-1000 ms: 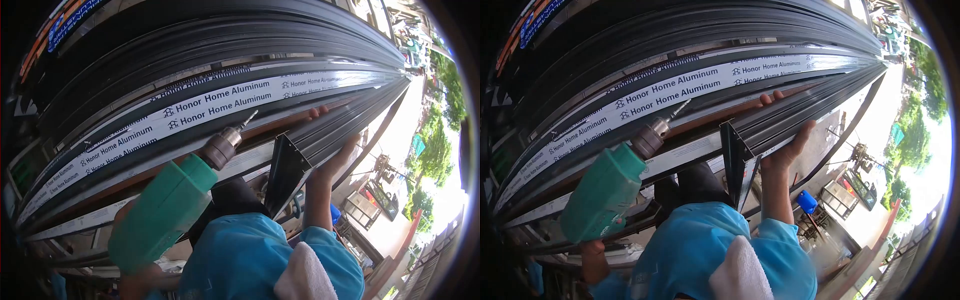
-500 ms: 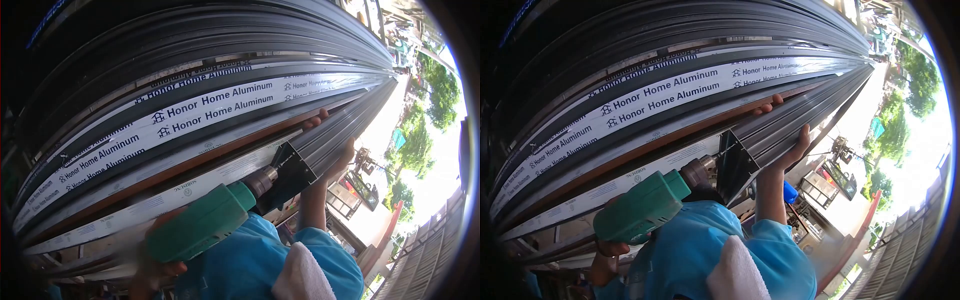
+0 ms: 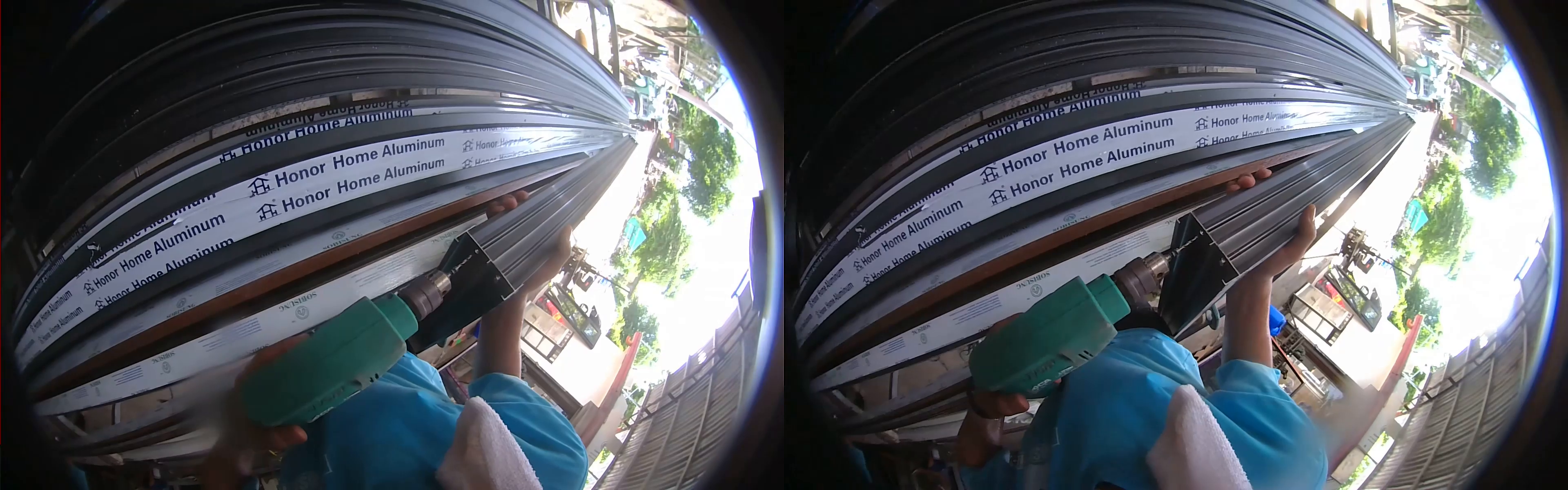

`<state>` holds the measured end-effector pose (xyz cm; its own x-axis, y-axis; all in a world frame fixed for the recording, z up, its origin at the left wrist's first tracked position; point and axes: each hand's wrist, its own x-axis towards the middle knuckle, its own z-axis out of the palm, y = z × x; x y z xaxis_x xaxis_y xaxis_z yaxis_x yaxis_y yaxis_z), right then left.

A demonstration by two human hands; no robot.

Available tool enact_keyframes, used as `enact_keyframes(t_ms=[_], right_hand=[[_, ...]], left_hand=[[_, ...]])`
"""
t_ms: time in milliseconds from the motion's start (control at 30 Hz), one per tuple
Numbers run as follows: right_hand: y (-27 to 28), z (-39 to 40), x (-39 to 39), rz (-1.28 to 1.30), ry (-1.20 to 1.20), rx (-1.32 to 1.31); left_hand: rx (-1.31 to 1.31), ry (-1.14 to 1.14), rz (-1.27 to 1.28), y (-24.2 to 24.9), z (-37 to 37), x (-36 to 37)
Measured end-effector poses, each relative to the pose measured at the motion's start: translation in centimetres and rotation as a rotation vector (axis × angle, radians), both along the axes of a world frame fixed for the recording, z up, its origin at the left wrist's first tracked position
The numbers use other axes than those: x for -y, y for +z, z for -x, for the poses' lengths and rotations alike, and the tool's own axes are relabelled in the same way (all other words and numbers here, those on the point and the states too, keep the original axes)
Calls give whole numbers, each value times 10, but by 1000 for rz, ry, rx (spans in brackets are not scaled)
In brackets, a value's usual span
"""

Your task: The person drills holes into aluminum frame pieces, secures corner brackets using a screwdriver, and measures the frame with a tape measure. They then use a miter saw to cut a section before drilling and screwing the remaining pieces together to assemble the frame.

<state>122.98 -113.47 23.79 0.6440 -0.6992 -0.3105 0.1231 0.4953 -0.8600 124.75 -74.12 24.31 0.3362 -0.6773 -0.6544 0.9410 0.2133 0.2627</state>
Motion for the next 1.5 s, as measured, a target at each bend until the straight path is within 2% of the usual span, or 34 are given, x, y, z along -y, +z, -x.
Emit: enact_keyframes(t_ms=[233,300,433,533,633,833,1067,1233,1333,1400,1500], right_hand=[[2,-4,-5,46,-72,-92],[2,-2,-3,2,1,-83],[3,-2,-5,-116,86,112],[5,-10,-9,84,-75,-150],[4,-4,-3,-19,16,-83],[1,-3,-1,-54,29,0],[-2,4,4,40,8,-66],[-4,3,5,115,-11,-73],[-4,0,1,279,-54,-195],[-11,11,14,124,35,-45],[-5,1,2,115,-38,-83]], left_hand=[[-4,-19,37,-5,2,-3],[5,-22,34,-4,2,-3],[4,-31,27,-3,4,-3],[4,-34,31,-3,3,-3],[6,-40,36,-2,1,-2],[4,-47,48,-2,-6,0],[1,-80,58,-4,-12,-1],[117,3,107,-13,-7,2],[137,-23,147,-19,-7,0],[161,-64,168,-23,-7,-4],[178,-75,178,-27,-2,-6]])
